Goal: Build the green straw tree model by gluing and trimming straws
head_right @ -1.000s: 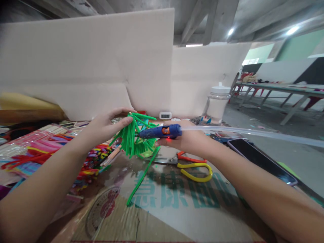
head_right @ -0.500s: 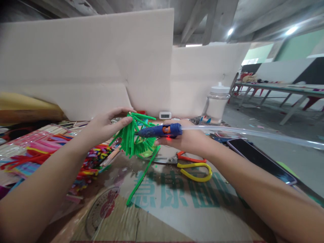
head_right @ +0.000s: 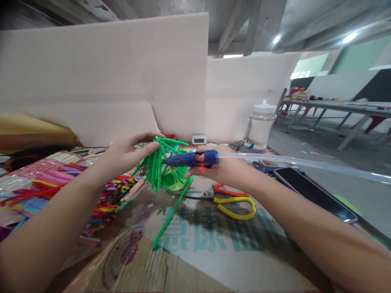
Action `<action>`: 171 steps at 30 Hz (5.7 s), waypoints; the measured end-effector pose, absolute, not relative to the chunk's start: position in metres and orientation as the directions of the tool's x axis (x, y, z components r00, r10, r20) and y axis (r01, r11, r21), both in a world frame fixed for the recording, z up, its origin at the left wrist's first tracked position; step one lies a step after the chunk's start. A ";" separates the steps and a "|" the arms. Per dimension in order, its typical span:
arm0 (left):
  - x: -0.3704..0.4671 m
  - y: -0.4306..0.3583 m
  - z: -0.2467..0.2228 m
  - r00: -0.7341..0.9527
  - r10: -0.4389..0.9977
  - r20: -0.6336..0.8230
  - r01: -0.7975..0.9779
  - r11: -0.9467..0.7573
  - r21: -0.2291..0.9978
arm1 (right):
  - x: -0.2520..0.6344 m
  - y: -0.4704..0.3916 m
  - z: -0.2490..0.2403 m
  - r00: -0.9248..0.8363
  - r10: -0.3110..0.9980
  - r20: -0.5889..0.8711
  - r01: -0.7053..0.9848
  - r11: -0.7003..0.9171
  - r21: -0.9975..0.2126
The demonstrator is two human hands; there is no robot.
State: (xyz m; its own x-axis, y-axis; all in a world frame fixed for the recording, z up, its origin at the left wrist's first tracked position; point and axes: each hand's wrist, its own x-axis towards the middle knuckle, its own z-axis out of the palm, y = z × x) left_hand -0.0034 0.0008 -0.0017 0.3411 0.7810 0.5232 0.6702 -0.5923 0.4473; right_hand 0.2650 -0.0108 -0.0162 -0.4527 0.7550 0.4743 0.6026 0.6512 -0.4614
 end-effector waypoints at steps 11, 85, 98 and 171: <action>-0.003 0.003 -0.002 0.344 0.776 0.529 0.656 -0.602 0.456 | 0.267 -0.010 -0.019 -0.432 0.766 0.477 0.581 0.640 -0.502; 0.001 -0.005 0.002 0.368 0.765 0.529 0.682 -0.608 0.406 | 0.267 -0.018 -0.005 -0.452 0.782 0.428 0.518 0.621 -0.588; 0.001 -0.005 0.003 0.389 0.754 0.529 0.661 -0.629 0.410 | 0.267 -0.019 -0.005 -0.468 0.784 0.408 0.545 0.619 -0.565; -0.003 0.001 0.001 0.396 0.751 0.528 0.627 -0.641 0.442 | 0.267 -0.021 -0.003 -0.441 0.797 0.412 0.545 0.602 -0.583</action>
State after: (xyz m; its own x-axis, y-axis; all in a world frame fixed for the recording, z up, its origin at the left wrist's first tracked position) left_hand -0.0026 0.0005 0.0013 0.3958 0.7512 0.5282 0.6270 -0.6413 0.4422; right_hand 0.2672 -0.0215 -0.0032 -0.4409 0.7975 0.4119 0.5449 0.6025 -0.5832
